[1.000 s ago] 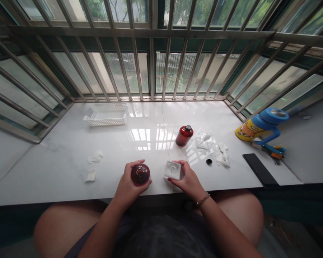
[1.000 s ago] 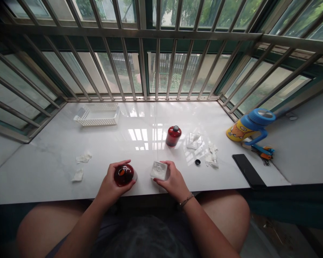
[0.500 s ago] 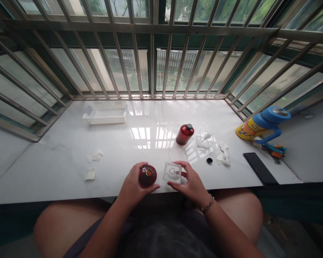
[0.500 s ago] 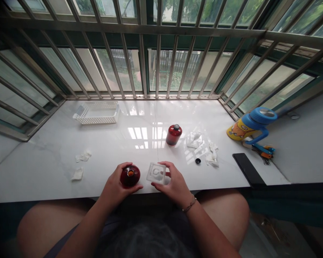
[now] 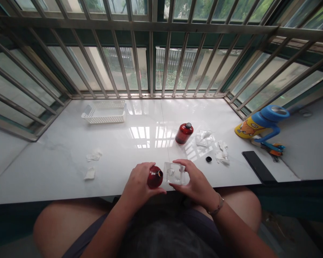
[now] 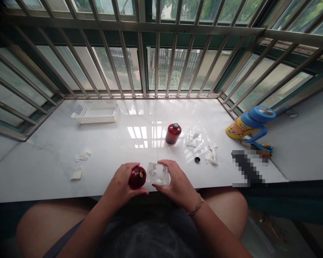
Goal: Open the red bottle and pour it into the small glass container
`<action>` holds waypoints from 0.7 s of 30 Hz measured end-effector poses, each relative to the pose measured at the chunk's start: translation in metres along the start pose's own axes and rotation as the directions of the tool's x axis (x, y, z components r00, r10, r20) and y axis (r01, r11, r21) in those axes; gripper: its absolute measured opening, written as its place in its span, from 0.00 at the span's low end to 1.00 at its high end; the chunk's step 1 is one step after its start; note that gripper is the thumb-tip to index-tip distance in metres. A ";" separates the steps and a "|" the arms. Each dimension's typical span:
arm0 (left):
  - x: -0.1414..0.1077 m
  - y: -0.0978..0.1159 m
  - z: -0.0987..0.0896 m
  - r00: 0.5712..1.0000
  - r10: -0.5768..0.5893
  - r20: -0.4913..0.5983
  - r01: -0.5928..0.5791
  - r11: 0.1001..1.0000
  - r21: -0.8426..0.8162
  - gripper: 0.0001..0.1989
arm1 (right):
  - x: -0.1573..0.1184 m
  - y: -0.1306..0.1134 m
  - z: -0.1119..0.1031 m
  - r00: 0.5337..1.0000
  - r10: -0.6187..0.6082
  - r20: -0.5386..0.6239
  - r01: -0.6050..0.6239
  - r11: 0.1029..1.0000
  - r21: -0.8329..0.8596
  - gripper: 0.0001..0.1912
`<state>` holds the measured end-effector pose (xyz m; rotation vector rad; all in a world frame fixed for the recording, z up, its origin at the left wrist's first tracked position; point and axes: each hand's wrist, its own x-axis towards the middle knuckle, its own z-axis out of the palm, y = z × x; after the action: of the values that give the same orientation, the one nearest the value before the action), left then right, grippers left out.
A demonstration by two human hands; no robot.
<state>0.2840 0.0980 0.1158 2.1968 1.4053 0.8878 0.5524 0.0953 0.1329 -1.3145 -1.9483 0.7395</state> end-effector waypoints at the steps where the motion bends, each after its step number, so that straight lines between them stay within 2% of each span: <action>1: 0.002 0.001 0.000 1.000 0.003 0.013 -0.003 1.000 0.005 0.50 | 0.001 0.000 -0.002 1.000 -0.007 0.003 0.007 1.000 -0.012 0.35; 9: 0.007 0.005 0.004 0.996 0.020 0.086 -0.022 0.999 0.028 0.50 | 0.003 0.003 -0.012 0.995 -0.090 0.040 0.093 0.993 -0.078 0.36; 21: 0.011 0.009 0.004 0.995 0.013 0.103 -0.018 0.999 0.047 0.48 | 0.009 0.000 -0.020 0.981 -0.144 0.131 0.161 0.978 -0.131 0.40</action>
<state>0.2957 0.1039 0.1219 2.2572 1.3770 0.7423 0.5658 0.1054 0.1475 -1.2078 -2.2060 0.6285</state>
